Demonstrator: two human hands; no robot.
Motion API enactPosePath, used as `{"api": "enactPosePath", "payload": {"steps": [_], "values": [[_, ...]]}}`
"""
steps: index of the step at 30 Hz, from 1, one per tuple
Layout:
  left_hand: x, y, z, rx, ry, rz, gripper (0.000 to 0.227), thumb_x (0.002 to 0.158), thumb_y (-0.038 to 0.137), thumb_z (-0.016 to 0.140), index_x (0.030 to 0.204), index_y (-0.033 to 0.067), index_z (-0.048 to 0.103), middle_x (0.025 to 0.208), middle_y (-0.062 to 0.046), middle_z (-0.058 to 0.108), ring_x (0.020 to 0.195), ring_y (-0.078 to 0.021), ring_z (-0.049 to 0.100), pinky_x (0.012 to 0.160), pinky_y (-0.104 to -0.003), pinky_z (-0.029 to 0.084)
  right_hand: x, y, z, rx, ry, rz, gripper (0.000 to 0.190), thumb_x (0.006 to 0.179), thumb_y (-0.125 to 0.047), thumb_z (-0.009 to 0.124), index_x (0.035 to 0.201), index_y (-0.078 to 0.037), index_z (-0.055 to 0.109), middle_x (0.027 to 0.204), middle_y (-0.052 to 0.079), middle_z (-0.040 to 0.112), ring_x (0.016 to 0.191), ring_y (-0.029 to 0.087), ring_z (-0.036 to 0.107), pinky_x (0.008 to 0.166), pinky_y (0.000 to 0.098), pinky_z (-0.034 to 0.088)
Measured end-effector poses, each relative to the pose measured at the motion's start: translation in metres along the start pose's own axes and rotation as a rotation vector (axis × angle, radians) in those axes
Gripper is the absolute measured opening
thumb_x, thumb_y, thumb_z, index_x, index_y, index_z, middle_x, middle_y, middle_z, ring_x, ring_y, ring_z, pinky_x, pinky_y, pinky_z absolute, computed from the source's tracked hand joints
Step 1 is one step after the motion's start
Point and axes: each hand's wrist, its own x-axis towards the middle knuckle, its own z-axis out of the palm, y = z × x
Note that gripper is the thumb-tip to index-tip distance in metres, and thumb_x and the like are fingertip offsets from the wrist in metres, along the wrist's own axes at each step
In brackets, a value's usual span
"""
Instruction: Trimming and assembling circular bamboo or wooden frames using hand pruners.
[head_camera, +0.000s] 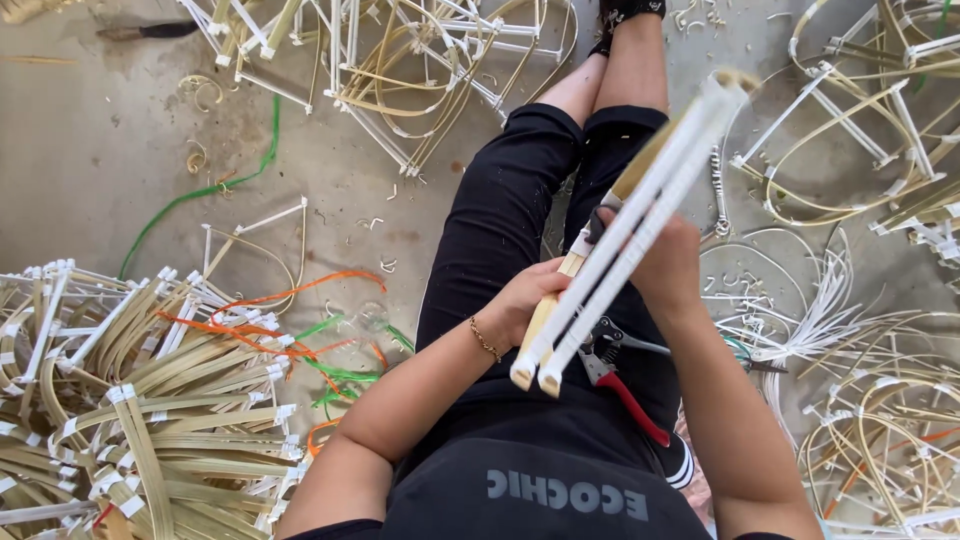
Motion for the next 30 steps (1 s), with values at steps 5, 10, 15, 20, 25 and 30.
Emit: {"api": "enactPosePath", "payload": {"steps": [5,10,15,20,25,30], "values": [[-0.021,0.019,0.036,0.22,0.15,0.014,0.035,0.099,0.004,0.051,0.134,0.006,0.049,0.075,-0.002,0.064,0.047,-0.0072,0.053,0.041,-0.024,0.046,0.004,0.005,-0.001,-0.189,0.093,-0.015,0.027,0.097,-0.026,0.083,0.096,-0.002,0.072,0.085,0.016,0.07,0.076,0.031,0.068,0.068,0.0401,0.052],[-0.005,0.005,-0.009,0.248,0.112,-0.021,0.032,0.102,0.005,0.05,0.132,0.0059,0.04,0.078,-0.007,0.065,0.042,-0.008,0.048,0.034,-0.025,0.041,0.002,0.026,-0.001,0.025,0.108,0.132,0.025,0.098,-0.025,0.082,0.102,-0.003,0.07,0.091,0.01,0.072,0.081,0.02,0.065,0.071,0.0341,0.052],[0.003,0.016,-0.001,0.173,-0.108,0.09,0.022,0.106,0.007,0.051,0.126,0.0065,0.042,0.077,-0.004,0.062,0.044,-0.0067,0.051,0.035,-0.02,0.042,-0.01,0.018,0.007,0.354,-0.222,0.327,0.027,0.089,-0.021,0.079,0.103,-0.002,0.067,0.092,0.004,0.072,0.084,0.01,0.064,0.075,0.0283,0.052],[-0.002,0.012,0.02,0.239,0.126,0.054,0.03,0.101,0.005,0.047,0.131,0.0079,0.049,0.078,-0.003,0.064,0.057,-0.0093,0.061,0.051,-0.024,0.054,-0.014,0.003,0.013,0.239,-0.085,0.131,0.028,0.093,-0.02,0.078,0.108,0.0,0.066,0.1,0.01,0.072,0.089,0.016,0.068,0.079,0.0312,0.055],[0.011,0.004,-0.001,0.187,0.056,0.031,0.024,0.105,0.006,0.046,0.129,0.006,0.046,0.072,-0.003,0.058,0.056,-0.0109,0.06,0.051,-0.026,0.055,-0.012,-0.005,0.002,0.117,-0.1,0.129,0.027,0.09,-0.021,0.08,0.102,0.0,0.068,0.088,0.014,0.072,0.077,0.022,0.07,0.071,0.0353,0.055],[0.008,0.012,0.008,0.186,-0.093,0.064,0.04,0.098,0.003,0.047,0.136,0.0145,0.052,0.069,0.0,0.061,0.046,-0.0063,0.057,0.04,-0.021,0.049,-0.008,0.034,-0.046,-0.011,0.061,0.107,0.038,0.091,-0.03,0.081,0.112,0.0,0.069,0.095,0.016,0.069,0.083,0.026,0.068,0.076,0.0385,0.052]]}}
